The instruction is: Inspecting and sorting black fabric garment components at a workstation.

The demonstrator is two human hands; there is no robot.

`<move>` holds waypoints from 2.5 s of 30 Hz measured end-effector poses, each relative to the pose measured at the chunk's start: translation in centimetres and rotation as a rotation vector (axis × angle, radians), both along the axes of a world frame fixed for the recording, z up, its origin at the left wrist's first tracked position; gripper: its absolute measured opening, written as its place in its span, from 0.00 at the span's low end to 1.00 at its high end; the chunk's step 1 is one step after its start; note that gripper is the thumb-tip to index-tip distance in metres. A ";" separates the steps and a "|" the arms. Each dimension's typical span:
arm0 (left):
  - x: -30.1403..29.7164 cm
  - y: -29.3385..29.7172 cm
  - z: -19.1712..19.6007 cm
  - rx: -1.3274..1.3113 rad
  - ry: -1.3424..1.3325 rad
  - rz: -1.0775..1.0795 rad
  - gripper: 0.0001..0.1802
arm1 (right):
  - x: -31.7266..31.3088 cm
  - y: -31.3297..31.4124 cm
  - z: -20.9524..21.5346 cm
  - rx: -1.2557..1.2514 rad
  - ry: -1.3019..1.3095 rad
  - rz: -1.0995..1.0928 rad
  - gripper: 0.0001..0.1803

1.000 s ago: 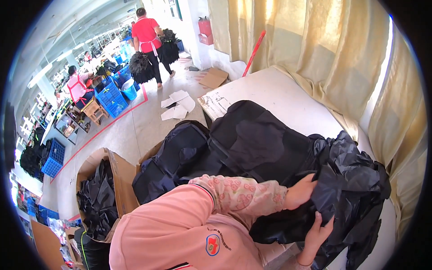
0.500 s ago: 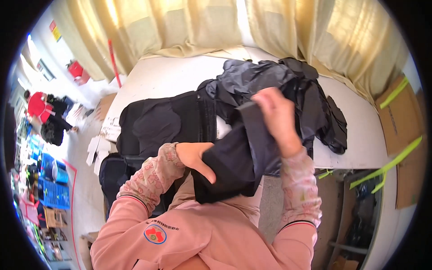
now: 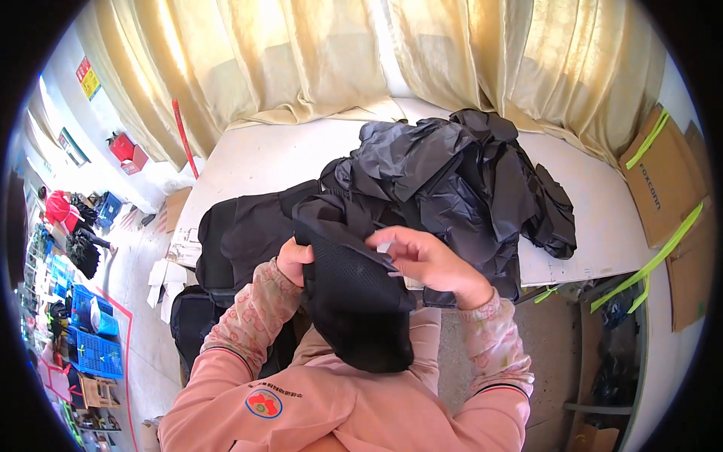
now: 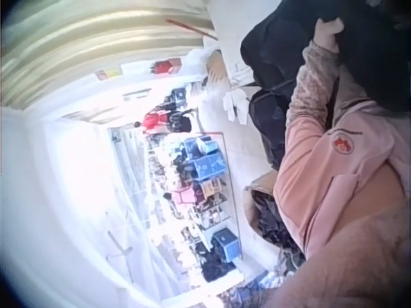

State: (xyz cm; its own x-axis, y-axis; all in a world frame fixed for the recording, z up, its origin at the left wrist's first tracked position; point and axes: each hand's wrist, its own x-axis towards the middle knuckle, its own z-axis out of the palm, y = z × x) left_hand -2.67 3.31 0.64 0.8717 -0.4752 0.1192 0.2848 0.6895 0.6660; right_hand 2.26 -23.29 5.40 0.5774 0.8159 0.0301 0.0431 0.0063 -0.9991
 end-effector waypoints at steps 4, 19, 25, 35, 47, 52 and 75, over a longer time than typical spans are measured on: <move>1.4 2.0 -3.6 -0.139 -0.098 -0.086 0.25 | 3.8 -2.3 -3.7 0.084 -0.145 -0.232 0.16; -0.2 -3.3 2.7 0.211 -0.094 0.030 0.26 | -2.9 4.1 4.1 -0.101 -1.085 -0.618 0.20; 0.6 -1.5 2.8 0.273 -0.231 0.306 0.13 | -2.7 3.6 4.3 -0.064 -1.131 -0.648 0.15; -0.5 2.0 5.5 0.365 -0.400 0.438 0.14 | -1.7 -0.1 5.3 -0.220 -1.139 -0.434 0.17; -0.6 3.5 6.9 1.259 -0.603 0.396 0.09 | -1.7 -0.5 5.9 -0.279 -1.321 -0.394 0.16; -0.4 3.1 6.2 1.042 -0.523 0.503 0.12 | -2.2 -0.3 6.2 -0.368 -1.158 -0.440 0.16; -6.3 0.5 -11.7 0.137 0.021 -0.080 0.44 | 3.1 4.5 12.5 0.509 0.013 -0.482 0.13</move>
State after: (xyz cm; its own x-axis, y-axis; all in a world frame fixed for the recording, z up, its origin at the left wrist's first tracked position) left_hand -9.00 3.82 -11.04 0.8321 -0.5538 0.0312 0.3496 0.5674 0.7456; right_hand 5.39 -18.82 17.93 0.8744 0.3551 0.3307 0.1466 0.4563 -0.8776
